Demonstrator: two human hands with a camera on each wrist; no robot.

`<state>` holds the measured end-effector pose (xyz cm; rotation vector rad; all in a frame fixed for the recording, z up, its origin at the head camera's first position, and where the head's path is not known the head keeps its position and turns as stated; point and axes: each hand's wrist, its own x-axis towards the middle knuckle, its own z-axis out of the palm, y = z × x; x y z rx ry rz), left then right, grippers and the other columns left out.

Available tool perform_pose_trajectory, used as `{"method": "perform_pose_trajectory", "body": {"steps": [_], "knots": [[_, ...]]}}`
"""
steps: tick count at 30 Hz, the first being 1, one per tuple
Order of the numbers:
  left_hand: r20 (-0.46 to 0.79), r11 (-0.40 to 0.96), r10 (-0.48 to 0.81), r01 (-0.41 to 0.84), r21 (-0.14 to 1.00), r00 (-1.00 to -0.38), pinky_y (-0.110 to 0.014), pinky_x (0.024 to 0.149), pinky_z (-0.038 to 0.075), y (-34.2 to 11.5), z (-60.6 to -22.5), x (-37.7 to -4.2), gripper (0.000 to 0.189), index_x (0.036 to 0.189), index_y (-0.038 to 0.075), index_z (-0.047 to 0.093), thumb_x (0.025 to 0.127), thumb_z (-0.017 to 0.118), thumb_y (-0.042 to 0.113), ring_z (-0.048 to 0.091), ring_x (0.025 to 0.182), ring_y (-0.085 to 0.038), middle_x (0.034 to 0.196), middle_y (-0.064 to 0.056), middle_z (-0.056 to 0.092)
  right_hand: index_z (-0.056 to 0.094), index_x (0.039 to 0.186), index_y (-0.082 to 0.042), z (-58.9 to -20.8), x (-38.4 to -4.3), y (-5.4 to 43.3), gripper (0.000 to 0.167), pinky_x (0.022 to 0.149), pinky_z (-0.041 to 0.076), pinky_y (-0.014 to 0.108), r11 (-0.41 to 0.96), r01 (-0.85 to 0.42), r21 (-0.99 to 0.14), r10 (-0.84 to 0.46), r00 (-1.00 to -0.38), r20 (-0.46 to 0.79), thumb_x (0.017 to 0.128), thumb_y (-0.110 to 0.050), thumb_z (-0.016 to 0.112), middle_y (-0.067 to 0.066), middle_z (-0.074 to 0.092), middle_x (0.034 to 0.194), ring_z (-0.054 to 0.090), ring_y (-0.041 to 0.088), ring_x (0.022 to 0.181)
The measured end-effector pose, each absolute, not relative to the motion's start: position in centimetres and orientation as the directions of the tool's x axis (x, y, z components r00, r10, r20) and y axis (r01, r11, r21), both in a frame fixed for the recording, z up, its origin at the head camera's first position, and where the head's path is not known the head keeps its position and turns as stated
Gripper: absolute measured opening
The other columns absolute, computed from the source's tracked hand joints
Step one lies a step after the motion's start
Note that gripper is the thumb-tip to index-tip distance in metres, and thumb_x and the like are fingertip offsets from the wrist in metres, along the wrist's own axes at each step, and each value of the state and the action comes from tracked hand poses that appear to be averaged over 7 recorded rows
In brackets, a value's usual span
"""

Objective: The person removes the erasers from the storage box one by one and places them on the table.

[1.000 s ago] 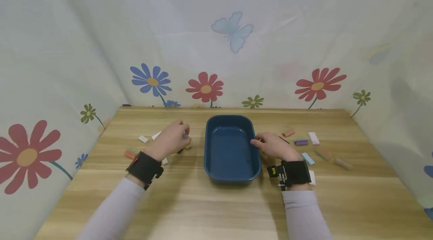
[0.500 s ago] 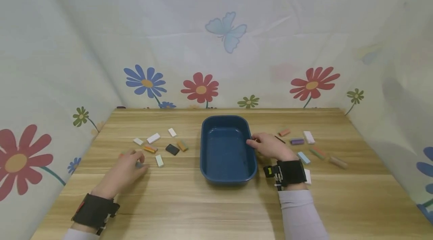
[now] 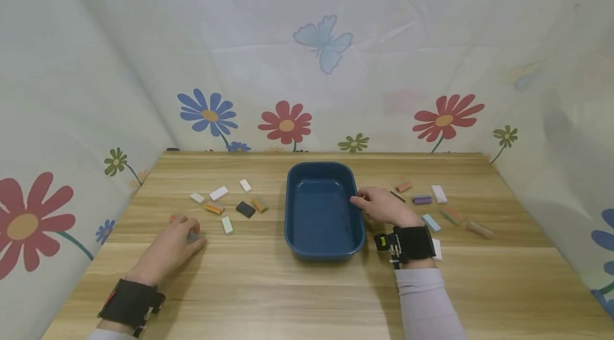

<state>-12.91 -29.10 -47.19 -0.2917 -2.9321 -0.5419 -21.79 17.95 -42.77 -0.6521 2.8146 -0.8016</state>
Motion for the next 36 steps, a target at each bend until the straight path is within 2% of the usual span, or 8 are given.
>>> {"method": "perform_pose_trajectory", "body": {"steps": [9, 13, 19, 22, 27, 33, 36], "knots": [[0.217, 0.924, 0.174, 0.236, 0.301, -0.96, -0.047, 0.071, 0.05, -28.7, -47.6, -13.0, 0.021, 0.094, 0.006, 0.063, 0.083, 0.078, 0.018, 0.058, 0.082, -0.027, 0.097, -0.014, 0.056, 0.063, 0.098, -0.005, -42.6, -21.9, 18.2, 0.027, 0.066, 0.042, 0.036, 0.764, -0.371, -0.527, -0.446, -0.895, -0.016, 0.103, -0.028, 0.05, 0.003, 0.057, 0.078, 0.053, 0.019, 0.07], [0.244, 0.928, 0.192, 0.256, 0.269, -0.951, -0.05, 0.073, 0.05, -28.6, -47.7, -12.8, 0.026, 0.096, 0.005, 0.065, 0.082, 0.079, 0.021, 0.061, 0.085, -0.032, 0.099, -0.015, 0.058, 0.063, 0.098, -0.004, -42.7, -21.9, 18.1, 0.027, 0.065, 0.042, 0.036, 0.762, -0.372, -0.53, -0.447, -0.894, -0.015, 0.103, -0.027, 0.05, 0.003, 0.057, 0.077, 0.052, 0.019, 0.069], [0.25, 0.947, 0.19, 0.244, 0.209, -0.95, -0.057, 0.07, 0.05, -28.1, -47.3, -12.4, 0.042, 0.107, 0.005, 0.066, 0.08, 0.081, 0.034, 0.061, 0.095, -0.044, 0.114, -0.025, 0.059, 0.063, 0.097, -0.005, -42.9, -22.1, 18.1, 0.025, 0.065, 0.042, 0.036, 0.767, -0.378, -0.518, -0.449, -0.894, -0.011, 0.103, -0.026, 0.05, 0.003, 0.057, 0.078, 0.052, 0.019, 0.07], [0.246, 0.948, 0.177, 0.232, 0.218, -0.953, -0.061, 0.074, 0.048, -27.9, -46.6, -12.2, 0.049, 0.114, 0.003, 0.065, 0.08, 0.08, 0.035, 0.058, 0.104, -0.048, 0.123, -0.028, 0.056, 0.063, 0.098, -0.005, -42.9, -22.2, 18.2, 0.026, 0.066, 0.042, 0.037, 0.767, -0.383, -0.515, -0.451, -0.893, -0.008, 0.103, -0.027, 0.049, 0.003, 0.058, 0.079, 0.053, 0.019, 0.07], [0.237, 0.944, 0.183, 0.238, 0.229, -0.954, -0.064, 0.084, 0.043, -27.5, -45.4, -12.4, 0.051, 0.12, 0.001, 0.062, 0.085, 0.076, 0.035, 0.052, 0.112, -0.049, 0.127, -0.028, 0.053, 0.063, 0.099, -0.005, -43.0, -22.2, 18.3, 0.028, 0.066, 0.043, 0.037, 0.769, -0.381, -0.514, -0.452, -0.892, -0.014, 0.103, -0.028, 0.049, 0.003, 0.058, 0.079, 0.053, 0.018, 0.07], [0.241, 0.931, 0.23, 0.285, 0.229, -0.943, -0.058, 0.082, 0.047, -26.6, -44.2, -13.6, 0.044, 0.121, 0.002, 0.061, 0.095, 0.065, 0.036, 0.058, 0.105, -0.043, 0.121, -0.023, 0.058, 0.063, 0.103, -0.006, -42.8, -22.3, 18.4, 0.028, 0.067, 0.043, 0.037, 0.776, -0.351, -0.524, -0.431, -0.902, -0.034, 0.104, -0.029, 0.048, 0.003, 0.058, 0.079, 0.053, 0.019, 0.07], [0.235, 0.93, 0.24, 0.293, 0.222, -0.942, -0.062, 0.089, 0.042, -25.7, -43.9, -14.4, 0.046, 0.125, 0.003, 0.06, 0.099, 0.056, 0.041, 0.054, 0.114, -0.045, 0.129, -0.025, 0.055, 0.062, 0.104, -0.006, -42.8, -22.5, 18.4, 0.03, 0.068, 0.042, 0.038, 0.77, -0.343, -0.538, -0.426, -0.904, -0.033, 0.104, -0.031, 0.046, 0.004, 0.057, 0.079, 0.054, 0.02, 0.071]]}}
